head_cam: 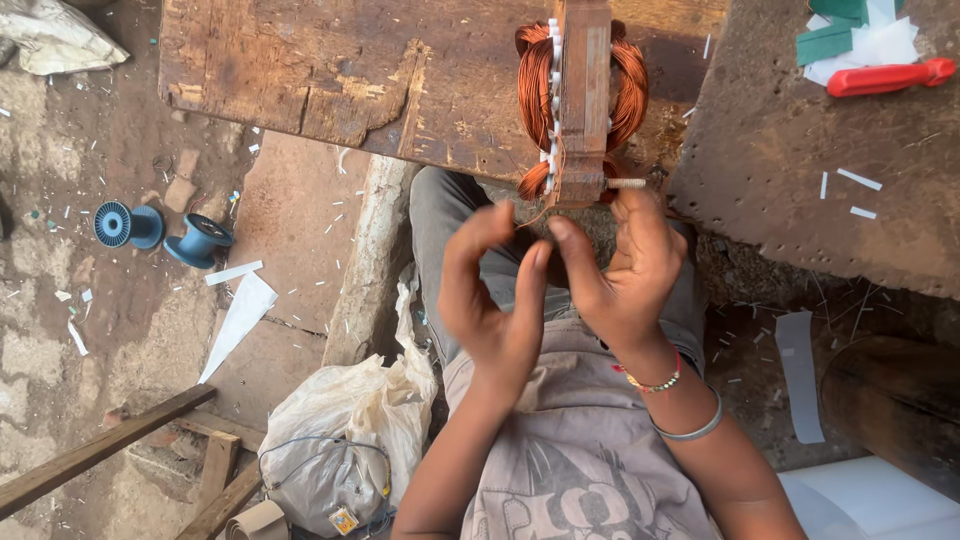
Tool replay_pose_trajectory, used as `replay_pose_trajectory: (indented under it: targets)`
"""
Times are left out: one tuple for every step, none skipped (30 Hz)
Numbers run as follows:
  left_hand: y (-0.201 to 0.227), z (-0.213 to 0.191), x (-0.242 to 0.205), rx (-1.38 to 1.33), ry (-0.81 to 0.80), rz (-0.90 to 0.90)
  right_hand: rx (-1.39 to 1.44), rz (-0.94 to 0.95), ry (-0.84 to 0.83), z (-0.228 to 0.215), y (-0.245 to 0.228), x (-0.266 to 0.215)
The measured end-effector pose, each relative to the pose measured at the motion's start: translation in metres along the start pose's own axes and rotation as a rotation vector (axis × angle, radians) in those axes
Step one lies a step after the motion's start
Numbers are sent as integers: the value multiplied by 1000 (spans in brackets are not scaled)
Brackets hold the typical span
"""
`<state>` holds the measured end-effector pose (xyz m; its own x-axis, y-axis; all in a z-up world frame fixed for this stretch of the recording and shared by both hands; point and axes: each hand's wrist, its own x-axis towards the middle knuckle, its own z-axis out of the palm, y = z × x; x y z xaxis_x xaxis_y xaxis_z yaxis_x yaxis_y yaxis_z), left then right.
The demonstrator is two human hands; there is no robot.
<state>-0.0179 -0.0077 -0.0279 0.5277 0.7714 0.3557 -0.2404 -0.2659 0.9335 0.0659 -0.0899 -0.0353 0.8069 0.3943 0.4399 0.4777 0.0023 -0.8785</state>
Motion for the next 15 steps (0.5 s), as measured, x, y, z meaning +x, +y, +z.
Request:
replay_pose_trajectory:
  targets:
    - [-5,1,6,10,-37,-59,-11,26,-5,-3,1,-1]
    - [-8,3,11,20,-74,-117,-38,-13,-16,-6,1,-1]
    - [-10,5,13,63,-81,-107,-63,-50,-29,-10,2,-1]
    - [-11,7,15,106,-88,-96,-88,-88,-44,-13,2,0]
    - [-12,9,16,147,-96,-84,-105,-90,-51,-16,1,0]
    - [-12,9,17,180,-85,-45,-123,-92,-58,-18,1,1]
    - [-13,9,18,213,-75,-6,-141,-94,-63,-20,1,2]
    - [-14,8,19,245,-66,32,-150,-72,-67,-20,1,3]
    - [-13,7,18,263,-69,72,-158,-50,-72,-20,0,4]
    - [-11,5,18,280,-72,111,-165,-28,-77,-20,0,4]
    - [-10,2,18,298,-75,153,-149,-27,-85,-20,-2,6]
    - [-8,0,19,285,-83,143,-133,-25,-92,-19,-3,7]
    - [-7,-1,19,270,-92,131,-118,-23,-100,-20,-5,8]
    - [-7,-2,20,255,-101,119,-137,-45,-113,-21,-7,10]
    - [-8,-3,22,220,-109,98,-155,-67,-128,-21,-9,12]
